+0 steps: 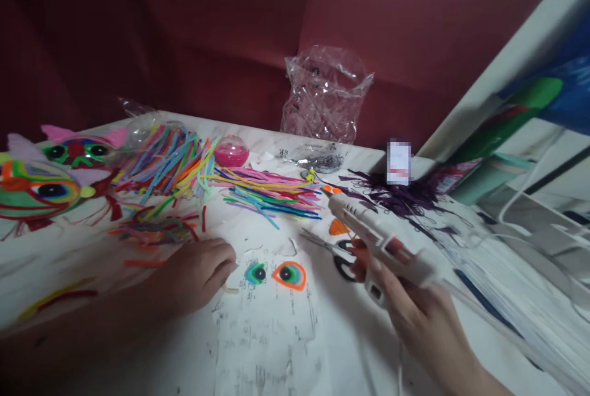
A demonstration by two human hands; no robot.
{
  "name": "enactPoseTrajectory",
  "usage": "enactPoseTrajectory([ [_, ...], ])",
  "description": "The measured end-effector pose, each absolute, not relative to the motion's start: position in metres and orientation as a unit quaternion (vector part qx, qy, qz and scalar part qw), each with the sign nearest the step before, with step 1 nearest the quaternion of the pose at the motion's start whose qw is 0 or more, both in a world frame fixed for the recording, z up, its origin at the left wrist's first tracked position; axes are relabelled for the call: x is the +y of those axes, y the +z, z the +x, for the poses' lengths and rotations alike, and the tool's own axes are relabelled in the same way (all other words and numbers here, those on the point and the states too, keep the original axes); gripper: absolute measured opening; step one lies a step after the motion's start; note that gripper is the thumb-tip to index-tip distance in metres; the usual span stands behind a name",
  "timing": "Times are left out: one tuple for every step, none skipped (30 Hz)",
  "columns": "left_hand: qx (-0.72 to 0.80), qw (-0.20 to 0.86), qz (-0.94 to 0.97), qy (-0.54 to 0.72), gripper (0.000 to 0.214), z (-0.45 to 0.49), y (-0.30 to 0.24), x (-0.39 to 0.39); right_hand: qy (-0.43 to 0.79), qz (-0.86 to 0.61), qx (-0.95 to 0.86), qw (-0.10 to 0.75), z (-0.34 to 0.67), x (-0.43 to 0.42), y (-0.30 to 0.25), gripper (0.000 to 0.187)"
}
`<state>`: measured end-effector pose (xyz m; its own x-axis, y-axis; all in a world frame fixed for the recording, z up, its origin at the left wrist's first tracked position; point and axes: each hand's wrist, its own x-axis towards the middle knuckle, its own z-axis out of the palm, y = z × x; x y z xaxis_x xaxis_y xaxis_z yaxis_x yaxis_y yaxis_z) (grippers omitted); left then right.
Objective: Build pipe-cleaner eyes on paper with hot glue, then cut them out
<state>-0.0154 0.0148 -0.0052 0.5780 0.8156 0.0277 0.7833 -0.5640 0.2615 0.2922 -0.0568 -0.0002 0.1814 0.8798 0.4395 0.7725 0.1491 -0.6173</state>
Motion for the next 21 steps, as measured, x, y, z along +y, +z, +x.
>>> enactPoseTrajectory([
  [0.459,0.111,0.88,0.057,0.021,-0.016,-0.003,0.015,0.01,-0.654,-0.652,0.384,0.3,-0.054,-0.003,0.037],
  [0.465,0.11,0.878,0.045,0.018,-0.017,-0.002,0.015,-0.05,-0.661,-0.662,0.349,0.309,-0.053,-0.006,0.038],
  [0.469,0.108,0.876,0.037,0.015,-0.017,0.0,0.014,-0.098,-0.658,-0.68,0.309,0.318,-0.053,-0.011,0.04],
  [0.47,0.107,0.876,0.03,0.011,-0.018,0.0,0.014,-0.127,-0.66,-0.694,0.259,0.326,-0.054,-0.016,0.04],
  [0.467,0.107,0.877,0.025,0.007,-0.018,0.0,0.014,-0.147,-0.67,-0.696,0.21,0.334,-0.056,-0.022,0.04],
  [0.463,0.108,0.88,0.019,0.007,-0.018,0.0,0.013,-0.161,-0.681,-0.694,0.167,0.342,-0.059,-0.027,0.04],
  [0.455,0.109,0.884,0.014,0.01,-0.019,-0.001,0.013,-0.168,-0.691,-0.69,0.133,0.349,-0.061,-0.033,0.04],
  [0.446,0.111,0.888,0.009,0.013,-0.019,-0.002,0.013,-0.17,-0.698,-0.687,0.109,0.355,-0.064,-0.037,0.039],
  [0.436,0.112,0.893,0.005,0.015,-0.019,-0.003,0.012,-0.169,-0.698,-0.689,0.093,0.362,-0.066,-0.041,0.037],
  [0.427,0.113,0.897,0.002,0.015,-0.019,-0.004,0.012,-0.165,-0.695,-0.695,0.083,0.367,-0.067,-0.044,0.035],
  [0.419,0.112,0.901,0.0,0.014,-0.018,-0.005,0.012,-0.163,-0.688,-0.704,0.074,0.372,-0.068,-0.046,0.033],
  [0.413,0.11,0.904,-0.002,0.014,-0.018,-0.006,0.013,-0.169,-0.681,-0.71,0.065,0.375,-0.069,-0.047,0.031],
  [0.41,0.108,0.906,-0.001,0.014,-0.018,-0.006,0.013,-0.186,-0.675,-0.712,0.059,0.376,-0.07,-0.047,0.03],
  [0.41,0.106,0.906,0.0,0.014,-0.017,-0.006,0.013,-0.208,-0.668,-0.713,0.053,0.375,-0.071,-0.045,0.029],
  [0.411,0.105,0.906,0.003,0.014,-0.017,-0.007,0.013,-0.234,-0.658,-0.713,0.056,0.37,-0.072,-0.042,0.028],
  [0.413,0.106,0.905,0.008,0.013,-0.017,-0.008,0.013,-0.255,-0.645,-0.717,0.069,0.361,-0.073,-0.038,0.027],
  [0.413,0.108,0.904,0.014,0.014,-0.017,-0.009,0.014,-0.259,-0.628,-0.729,0.087,0.348,-0.074,-0.034,0.027],
  [0.412,0.111,0.904,0.022,0.014,-0.017,-0.011,0.014,-0.261,-0.595,-0.748,0.131,0.333,-0.075,-0.029,0.025],
  [0.409,0.114,0.905,0.032,0.015,-0.017,-0.014,0.015,-0.235,-0.548,-0.786,0.163,0.314,-0.075,-0.025,0.025],
  [0.407,0.117,0.905,0.044,0.017,-0.017,-0.017,0.016,-0.208,-0.503,-0.817,0.191,0.294,-0.075,-0.02,0.024],
  [0.405,0.119,0.905,0.059,0.019,-0.017,-0.02,0.017,-0.166,-0.472,-0.843,0.197,0.274,-0.075,-0.016,0.024],
])
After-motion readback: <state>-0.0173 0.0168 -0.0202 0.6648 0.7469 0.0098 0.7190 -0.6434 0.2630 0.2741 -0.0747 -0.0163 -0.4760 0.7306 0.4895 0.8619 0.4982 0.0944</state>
